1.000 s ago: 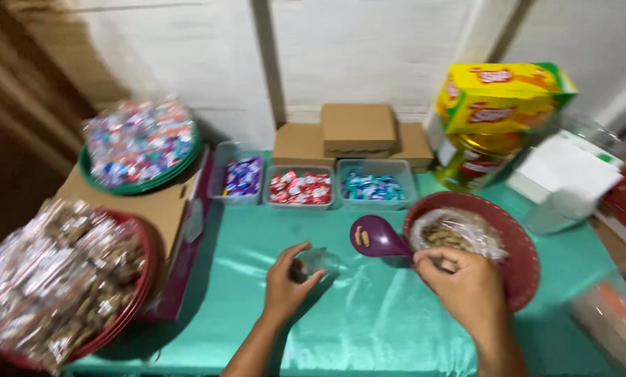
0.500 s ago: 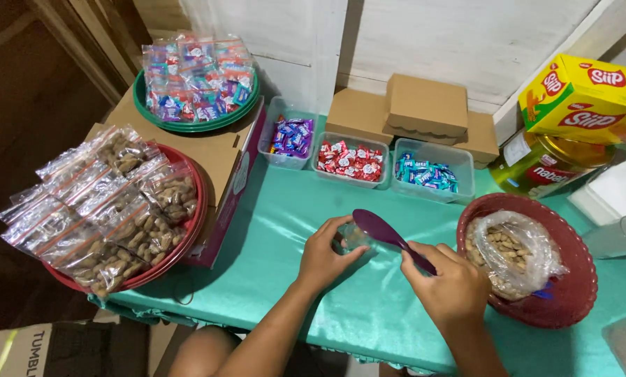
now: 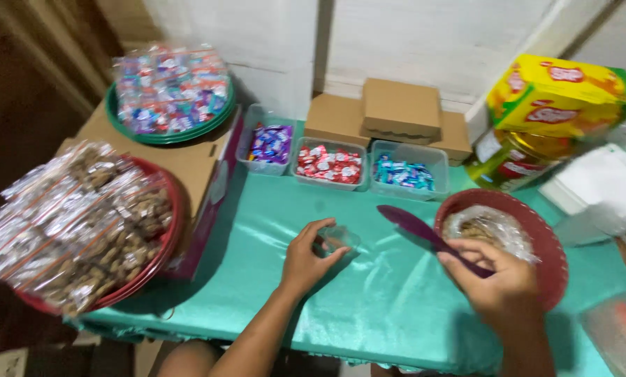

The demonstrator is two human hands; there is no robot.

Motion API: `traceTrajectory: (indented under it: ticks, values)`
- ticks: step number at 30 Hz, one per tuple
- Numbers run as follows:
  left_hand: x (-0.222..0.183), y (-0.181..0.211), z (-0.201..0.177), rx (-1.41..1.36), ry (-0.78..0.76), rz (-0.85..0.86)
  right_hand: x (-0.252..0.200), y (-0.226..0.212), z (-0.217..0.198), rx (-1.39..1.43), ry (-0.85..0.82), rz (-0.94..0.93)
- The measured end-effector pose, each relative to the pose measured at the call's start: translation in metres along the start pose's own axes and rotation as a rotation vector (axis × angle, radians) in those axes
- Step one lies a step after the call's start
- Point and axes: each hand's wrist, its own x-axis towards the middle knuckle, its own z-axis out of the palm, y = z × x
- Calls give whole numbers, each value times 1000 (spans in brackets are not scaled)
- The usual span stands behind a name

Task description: Scooping peanuts into small plastic bags and sealing them

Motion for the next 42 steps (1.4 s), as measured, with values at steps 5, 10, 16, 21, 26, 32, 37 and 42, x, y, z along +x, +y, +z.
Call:
traceTrajectory:
  ticks: [5, 10, 16, 21, 26, 32, 37, 42]
  values:
    - [1, -16, 6, 1, 20, 114, 8, 12, -65, -75, 97, 257]
    - [-1, -8, 7, 35, -13, 9, 7, 38, -100, -25, 105, 283]
    - [-2, 7, 7, 115, 6, -96, 14, 67, -104, -137, -45, 100]
    - [-4, 15, 8, 121, 23, -131, 23, 71, -92, 71, -203, 145]
    - [-5, 24, 11, 141, 11, -207, 22, 73, -94, 52, -145, 51]
    - [-5, 29, 10, 152, 5, -225, 20, 80, -108, -153, 36, -2]
    - [-5, 21, 10, 168, 1, -210, 17, 61, -116, -152, 38, 250]
    - [-6, 17, 10, 140, 4, -187, 14, 50, -117, -147, 96, 270]
